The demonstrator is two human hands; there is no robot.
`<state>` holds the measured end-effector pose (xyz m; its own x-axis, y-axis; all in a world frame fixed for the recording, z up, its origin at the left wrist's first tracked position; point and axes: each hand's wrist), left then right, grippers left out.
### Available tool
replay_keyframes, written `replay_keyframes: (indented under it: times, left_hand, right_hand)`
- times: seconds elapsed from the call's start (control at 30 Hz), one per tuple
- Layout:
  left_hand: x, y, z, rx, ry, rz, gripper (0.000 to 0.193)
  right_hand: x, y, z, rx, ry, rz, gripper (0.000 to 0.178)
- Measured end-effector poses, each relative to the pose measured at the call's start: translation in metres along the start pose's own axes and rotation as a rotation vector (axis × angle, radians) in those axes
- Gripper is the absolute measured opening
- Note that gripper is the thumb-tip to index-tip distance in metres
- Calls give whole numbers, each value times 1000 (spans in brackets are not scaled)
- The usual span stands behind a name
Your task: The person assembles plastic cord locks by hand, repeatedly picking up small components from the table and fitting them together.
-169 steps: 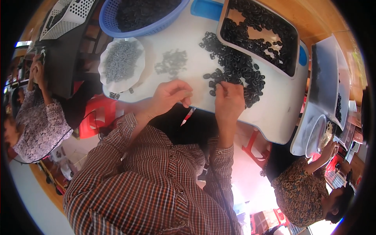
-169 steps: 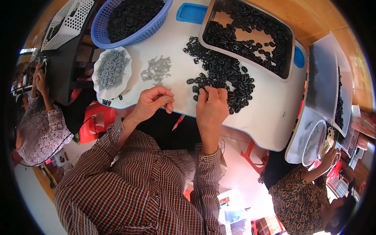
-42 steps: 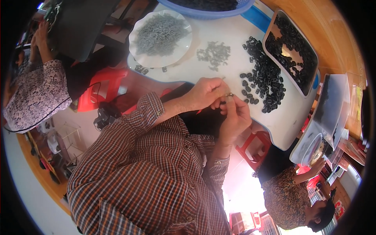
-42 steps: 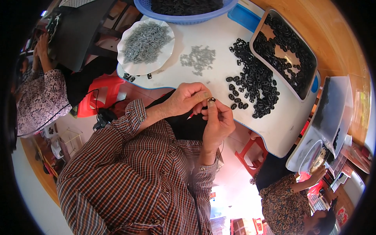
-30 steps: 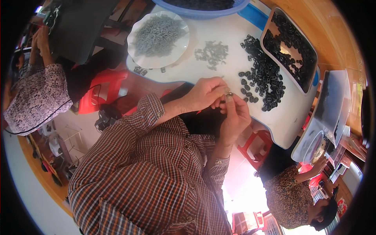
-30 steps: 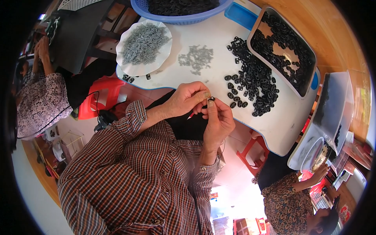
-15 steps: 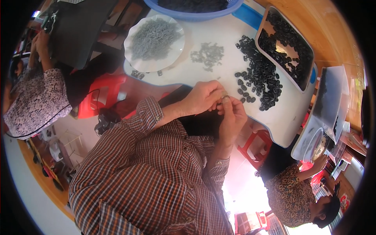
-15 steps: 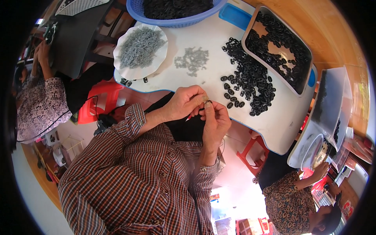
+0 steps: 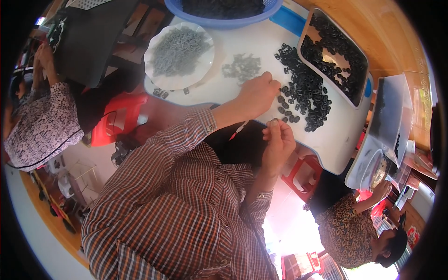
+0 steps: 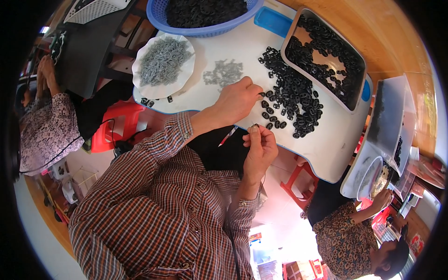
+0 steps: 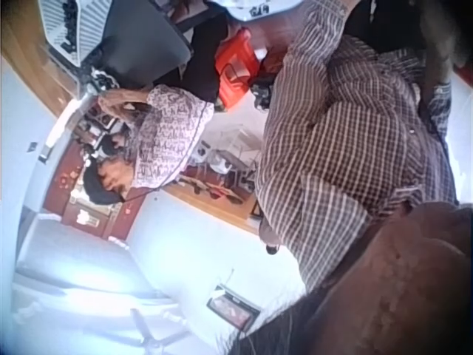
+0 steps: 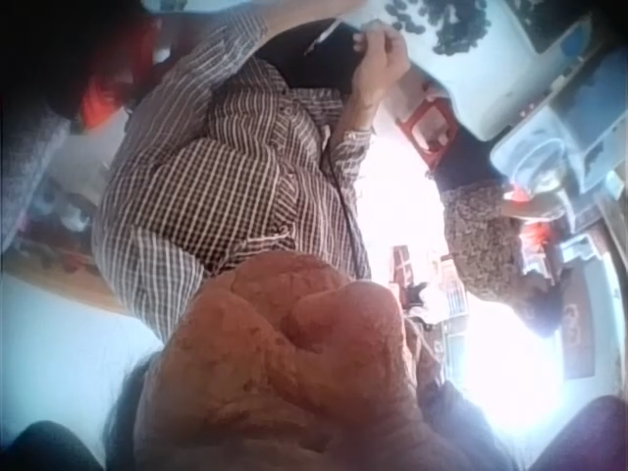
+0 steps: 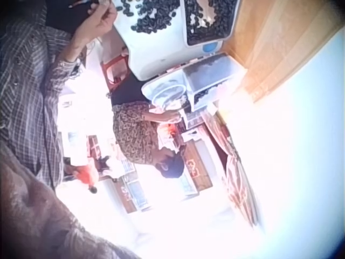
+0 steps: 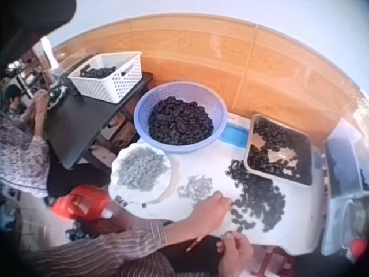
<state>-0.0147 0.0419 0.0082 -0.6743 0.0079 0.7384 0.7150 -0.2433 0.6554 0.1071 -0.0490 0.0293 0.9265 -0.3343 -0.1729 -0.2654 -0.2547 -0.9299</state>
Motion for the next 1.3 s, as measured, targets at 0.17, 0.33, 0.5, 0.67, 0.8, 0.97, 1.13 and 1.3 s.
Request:
replay_keyframes:
  times: [0.17, 0.33, 0.5, 0.67, 0.8, 0.97, 1.13, 1.3]
  left_hand:
    - [-12, -1, 9, -43, -40, 211, 15]
    - [-15, -3, 8, -66, -18, 143, 16]
    - [-8, -4, -4, -116, 77, -82, 13]
    - [10, -2, -21, 107, -98, -718, 15]
    - [25, -2, -32, 293, -273, -1247, 14]
    - [29, -10, -42, 269, -285, -1318, 18]
    - [31, -10, -46, 158, -228, -1127, 27]
    - [27, -13, -51, 122, -221, -1118, 31]
  right_hand:
    - [-2, -2, -3, 14, 19, -17, 15]
    - [0, 0, -3, 9, 27, -5, 14]
    - [2, 1, -5, 21, 23, -14, 14]
    - [4, 1, -8, 27, 50, 8, 13]
    - [2, -2, -12, 19, 56, 37, 14]
    - [4, -2, -14, 1, 40, 117, 13]
    - [3, -7, -18, 5, 29, 140, 13]
    - [-1, -9, -21, -7, 3, 176, 13]
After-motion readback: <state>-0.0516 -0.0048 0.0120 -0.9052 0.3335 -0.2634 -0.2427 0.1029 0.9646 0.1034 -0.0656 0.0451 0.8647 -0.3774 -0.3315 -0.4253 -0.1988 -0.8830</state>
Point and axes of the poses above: each hand's wrist, its own z-axis towards the middle knuckle, its own x-axis out of the back of the hand, y = z × x, and after that the axes turned 7 degrees about z, right-handed
